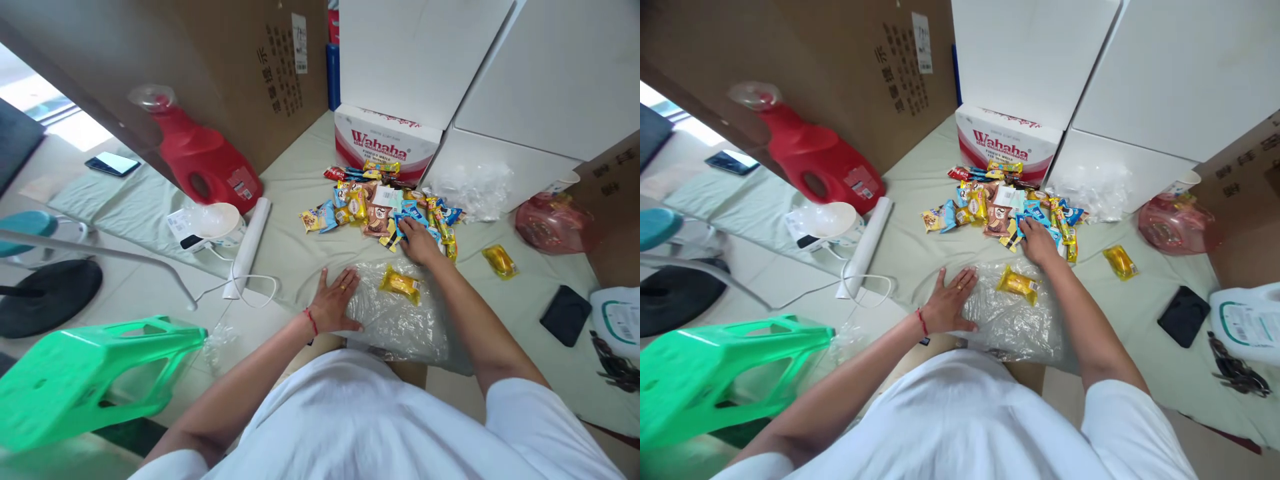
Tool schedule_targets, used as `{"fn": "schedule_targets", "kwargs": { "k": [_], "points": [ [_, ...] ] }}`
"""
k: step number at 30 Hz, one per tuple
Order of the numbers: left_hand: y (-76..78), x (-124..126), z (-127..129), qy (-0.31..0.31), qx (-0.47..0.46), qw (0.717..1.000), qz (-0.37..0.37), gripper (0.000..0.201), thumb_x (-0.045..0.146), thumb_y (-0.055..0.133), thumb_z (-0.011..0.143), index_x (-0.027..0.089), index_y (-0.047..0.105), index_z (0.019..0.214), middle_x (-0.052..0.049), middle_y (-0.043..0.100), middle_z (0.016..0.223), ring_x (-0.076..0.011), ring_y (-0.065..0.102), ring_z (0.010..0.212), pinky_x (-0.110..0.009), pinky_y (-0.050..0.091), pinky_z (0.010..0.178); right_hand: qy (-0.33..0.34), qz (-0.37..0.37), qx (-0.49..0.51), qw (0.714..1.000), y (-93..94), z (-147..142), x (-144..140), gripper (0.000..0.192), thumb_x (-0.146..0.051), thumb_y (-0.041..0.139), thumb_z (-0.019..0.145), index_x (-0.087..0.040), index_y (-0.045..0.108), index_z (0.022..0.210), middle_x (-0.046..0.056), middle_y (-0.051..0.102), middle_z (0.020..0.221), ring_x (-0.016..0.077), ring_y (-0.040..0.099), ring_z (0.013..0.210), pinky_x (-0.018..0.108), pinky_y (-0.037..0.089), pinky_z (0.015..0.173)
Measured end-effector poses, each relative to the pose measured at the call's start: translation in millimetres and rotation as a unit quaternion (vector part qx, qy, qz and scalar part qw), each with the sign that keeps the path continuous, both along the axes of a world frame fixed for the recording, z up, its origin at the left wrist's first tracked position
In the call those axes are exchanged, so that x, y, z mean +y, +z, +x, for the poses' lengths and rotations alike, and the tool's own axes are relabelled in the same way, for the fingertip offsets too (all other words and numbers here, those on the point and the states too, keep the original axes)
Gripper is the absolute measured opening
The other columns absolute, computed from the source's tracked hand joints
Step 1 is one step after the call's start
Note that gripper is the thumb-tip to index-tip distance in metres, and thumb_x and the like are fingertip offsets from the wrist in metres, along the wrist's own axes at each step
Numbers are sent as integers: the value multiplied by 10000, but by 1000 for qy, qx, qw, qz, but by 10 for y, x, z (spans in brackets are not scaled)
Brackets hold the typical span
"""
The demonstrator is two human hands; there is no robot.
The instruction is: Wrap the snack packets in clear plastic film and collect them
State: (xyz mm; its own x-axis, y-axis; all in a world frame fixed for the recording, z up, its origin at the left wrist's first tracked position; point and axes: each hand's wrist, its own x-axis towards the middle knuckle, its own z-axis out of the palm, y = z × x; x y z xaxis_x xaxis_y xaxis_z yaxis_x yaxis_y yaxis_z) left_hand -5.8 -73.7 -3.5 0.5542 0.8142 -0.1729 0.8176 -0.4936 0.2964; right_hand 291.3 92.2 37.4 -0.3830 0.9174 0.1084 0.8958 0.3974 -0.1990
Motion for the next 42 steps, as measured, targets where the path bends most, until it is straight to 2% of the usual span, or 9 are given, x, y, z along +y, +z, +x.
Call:
{"fn": "schedule_targets", "kwargs": {
  "k": [7,13,15,19,23,27,31,37,42],
  "points": [
    [13,-13,-12,5,-23,1000,-3,1304,888,623,692,151,184,1674,-205,179,1729,-437,160,1594,-728,-131,1216,-170,91,151,970,184,291,-297,434,-388,387,1041,-141,718,1177,141,724,1134,264,621,1043,404,487,941],
    [8,-6,-17,-4,-20,1000,13,1266,870,622,712,152,208,1668,-208,186,1728,-436,180,1590,-746,-85,1215,-226,-120,518,816,101,230,-1263,444,-607,658,873,-175,702,968,5,620,737,163,538,640,305,492,642],
    [24,0,-7,-3,-18,1000,18,1199,860,582,758,161,226,1666,-205,206,1724,-432,191,1588,-742,-57,1222,-225,-147,432,861,8,90,-1457,430,-601,640,878,-179,707,930,21,608,741,187,547,670,344,515,687],
    [61,-8,34,20,-29,999,28,904,749,399,948,198,281,1655,-177,274,1709,-387,249,1581,-728,-16,1233,-216,17,136,967,79,-32,-1592,453,-482,550,961,-156,690,1242,191,640,1181,346,566,1103,527,488,985],
    [74,-38,66,29,-34,998,46,878,735,406,957,196,317,1643,-177,288,1703,-389,264,1577,-731,-19,1237,10,30,16,999,374,5,-1581,576,-418,579,971,-184,525,1495,182,503,1506,383,331,1460,614,284,1203],
    [80,-55,69,29,-37,998,52,875,739,416,953,205,322,1641,-169,268,1709,-382,271,1576,-737,-24,1235,182,-35,-70,980,429,-35,-1578,639,-249,658,893,-271,514,1515,104,470,1586,380,183,1564,692,66,1245],
    [73,-60,81,40,-47,996,65,794,680,392,990,236,314,1644,-152,308,1697,-379,285,1573,-740,0,1237,178,-34,-100,978,325,-60,-1585,617,-103,578,883,-283,564,1473,125,580,1449,340,355,1478,678,66,1244],
    [37,-78,142,70,-50,993,82,666,561,345,1035,267,349,1632,-131,317,1694,-372,308,1566,-766,50,1225,78,-38,-22,996,346,38,-1525,718,-473,739,842,-181,540,1466,186,557,1330,379,428,1314,526,379,1112],
    [37,-81,159,68,-43,993,84,678,576,341,1030,252,360,1626,-136,277,1707,-363,297,1572,-771,38,1221,3,-97,-122,988,252,-172,-1395,559,-406,708,856,-132,599,1330,218,610,1226,392,494,1198,505,413,1001]
  ]
}}
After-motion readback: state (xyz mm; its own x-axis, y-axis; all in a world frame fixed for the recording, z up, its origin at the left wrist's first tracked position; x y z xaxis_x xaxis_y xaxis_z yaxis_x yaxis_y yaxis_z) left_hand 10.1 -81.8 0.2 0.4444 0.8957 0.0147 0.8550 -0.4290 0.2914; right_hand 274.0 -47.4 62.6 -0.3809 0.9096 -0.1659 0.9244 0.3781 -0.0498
